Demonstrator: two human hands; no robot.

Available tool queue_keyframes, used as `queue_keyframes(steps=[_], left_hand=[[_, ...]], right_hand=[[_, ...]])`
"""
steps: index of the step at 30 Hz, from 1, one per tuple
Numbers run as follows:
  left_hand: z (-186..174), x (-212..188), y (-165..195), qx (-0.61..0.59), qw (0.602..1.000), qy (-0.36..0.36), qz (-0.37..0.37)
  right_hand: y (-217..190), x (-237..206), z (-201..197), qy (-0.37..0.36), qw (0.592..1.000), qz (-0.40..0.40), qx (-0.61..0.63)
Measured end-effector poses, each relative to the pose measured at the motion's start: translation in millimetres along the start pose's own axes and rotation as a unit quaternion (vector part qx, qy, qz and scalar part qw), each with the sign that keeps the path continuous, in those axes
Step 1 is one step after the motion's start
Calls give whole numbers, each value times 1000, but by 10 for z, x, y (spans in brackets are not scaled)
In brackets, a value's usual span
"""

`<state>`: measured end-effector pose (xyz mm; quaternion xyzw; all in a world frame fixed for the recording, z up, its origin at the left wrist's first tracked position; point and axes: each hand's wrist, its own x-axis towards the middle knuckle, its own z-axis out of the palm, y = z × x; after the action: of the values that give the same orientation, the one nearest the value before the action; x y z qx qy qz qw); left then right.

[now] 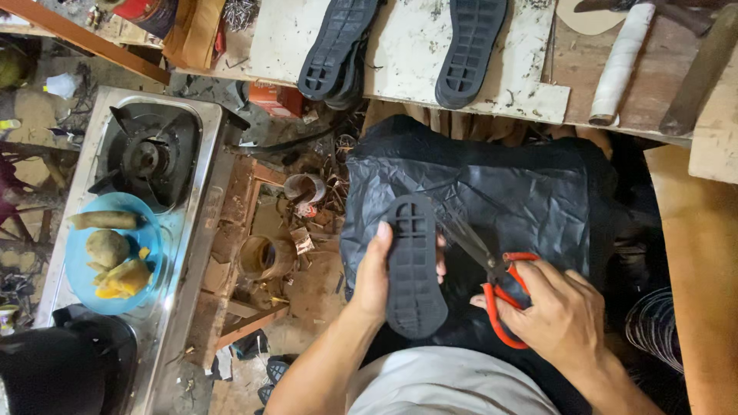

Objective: The person trims the edges of black rubber shoe soles with red-handled shears, rotating each sole to cut along its contour, then places the trimmed sole on the workbench and picks up the next one to continue trimming.

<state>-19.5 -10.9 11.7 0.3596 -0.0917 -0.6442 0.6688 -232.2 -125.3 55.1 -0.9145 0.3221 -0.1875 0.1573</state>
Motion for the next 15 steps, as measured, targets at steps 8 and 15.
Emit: queue_keyframes(steps=[8,15], left_hand=[[65,-82,-64,119,993,24,7],[80,-146,-1,177,984,-27,-1]], right_hand=[[-66,54,14,-9,1000,-4,17],[-34,92,-101,-21,999,-15,-42]])
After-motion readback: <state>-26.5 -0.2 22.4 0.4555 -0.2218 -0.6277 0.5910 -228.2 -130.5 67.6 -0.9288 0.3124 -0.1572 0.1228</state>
